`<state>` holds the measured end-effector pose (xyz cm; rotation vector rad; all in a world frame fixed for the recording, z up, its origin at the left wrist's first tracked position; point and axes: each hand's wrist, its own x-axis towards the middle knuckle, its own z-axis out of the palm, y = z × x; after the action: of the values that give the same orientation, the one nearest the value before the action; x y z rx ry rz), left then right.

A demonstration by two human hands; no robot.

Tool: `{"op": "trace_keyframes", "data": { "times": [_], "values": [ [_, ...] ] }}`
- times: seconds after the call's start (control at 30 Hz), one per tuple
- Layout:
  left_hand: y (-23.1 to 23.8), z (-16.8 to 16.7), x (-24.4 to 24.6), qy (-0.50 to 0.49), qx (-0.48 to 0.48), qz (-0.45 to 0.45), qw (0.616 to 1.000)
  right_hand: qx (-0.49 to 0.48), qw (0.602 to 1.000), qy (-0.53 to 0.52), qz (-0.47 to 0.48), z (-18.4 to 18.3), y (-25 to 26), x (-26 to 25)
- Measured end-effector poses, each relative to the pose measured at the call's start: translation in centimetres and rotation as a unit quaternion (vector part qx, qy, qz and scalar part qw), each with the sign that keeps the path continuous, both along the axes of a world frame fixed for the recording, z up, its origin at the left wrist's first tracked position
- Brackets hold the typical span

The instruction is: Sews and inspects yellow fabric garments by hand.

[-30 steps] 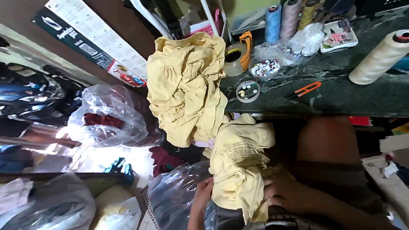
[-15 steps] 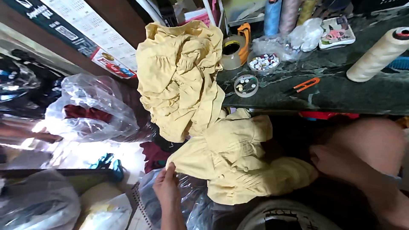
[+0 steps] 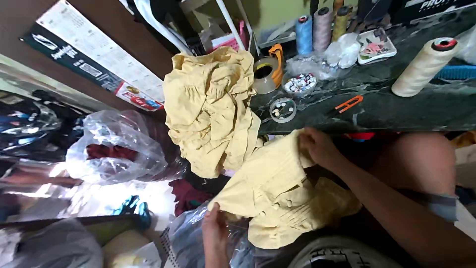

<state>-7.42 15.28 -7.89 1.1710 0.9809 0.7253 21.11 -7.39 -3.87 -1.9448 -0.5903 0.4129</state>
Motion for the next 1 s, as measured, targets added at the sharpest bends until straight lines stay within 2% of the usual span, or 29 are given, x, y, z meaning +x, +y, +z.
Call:
{"op": "trace_keyframes", "data": {
  "times": [0.1,0.17,0.23,0.33,0.43,0.47,0.5,0.57,0.6,0.73,0.87,0.93,1.0],
  "values": [
    [0.7,4.3,0.4,-0.026,0.117,-0.008,0.993,0.064,0.995,-0.049,-0.057,2.5,-1.2,1.4],
    [0.8,5.0,0.7,-0.016,0.156,-0.020,0.987,0.072,0.994,-0.034,-0.078,2.6,-2.0,2.1],
    [0.8,3.6,0.5,0.033,0.157,-0.050,0.986,0.012,0.995,-0.042,-0.093,1.7,-2.5,2.2],
    [0.6,-1.3,-1.0,0.122,0.079,-0.164,0.976,-0.156,0.960,-0.212,-0.101,-0.9,-2.3,0.2],
    [-1.4,-5.2,-1.8,0.137,-0.023,-0.248,0.959,-0.112,0.940,-0.318,-0.045,-3.9,-2.1,-3.4],
    [-2.2,-5.6,-1.6,0.142,-0.030,-0.258,0.955,-0.082,0.946,-0.314,-0.006,-4.2,-2.1,-5.0],
    [-3.0,-5.6,-1.2,0.141,-0.029,-0.255,0.956,-0.061,0.960,-0.266,0.058,-3.8,-2.2,-6.5],
    [-3.9,-5.1,-0.3,0.121,-0.002,-0.196,0.973,-0.007,0.974,-0.118,0.191,-3.0,-2.2,-8.3],
    [-3.9,-4.7,-0.2,0.100,0.010,-0.162,0.982,0.025,0.974,-0.067,0.216,-3.4,-2.1,-8.9],
    [-2.3,-2.7,-4.2,0.068,0.032,-0.118,0.990,0.051,0.978,-0.049,0.199,-4.5,-1.5,-9.8],
    [-1.3,-3.2,-10.6,0.121,0.029,-0.130,0.984,0.058,0.983,-0.031,0.174,-4.6,-1.2,-9.8],
    [-1.6,-3.7,-12.2,0.192,0.035,-0.187,0.963,0.032,0.986,-0.036,0.159,-4.4,-0.6,-10.2],
    [-2.0,-3.1,-11.9,0.326,0.113,-0.248,0.905,-0.030,0.984,-0.034,0.174,-3.5,0.1,-10.3]
  ]
}}
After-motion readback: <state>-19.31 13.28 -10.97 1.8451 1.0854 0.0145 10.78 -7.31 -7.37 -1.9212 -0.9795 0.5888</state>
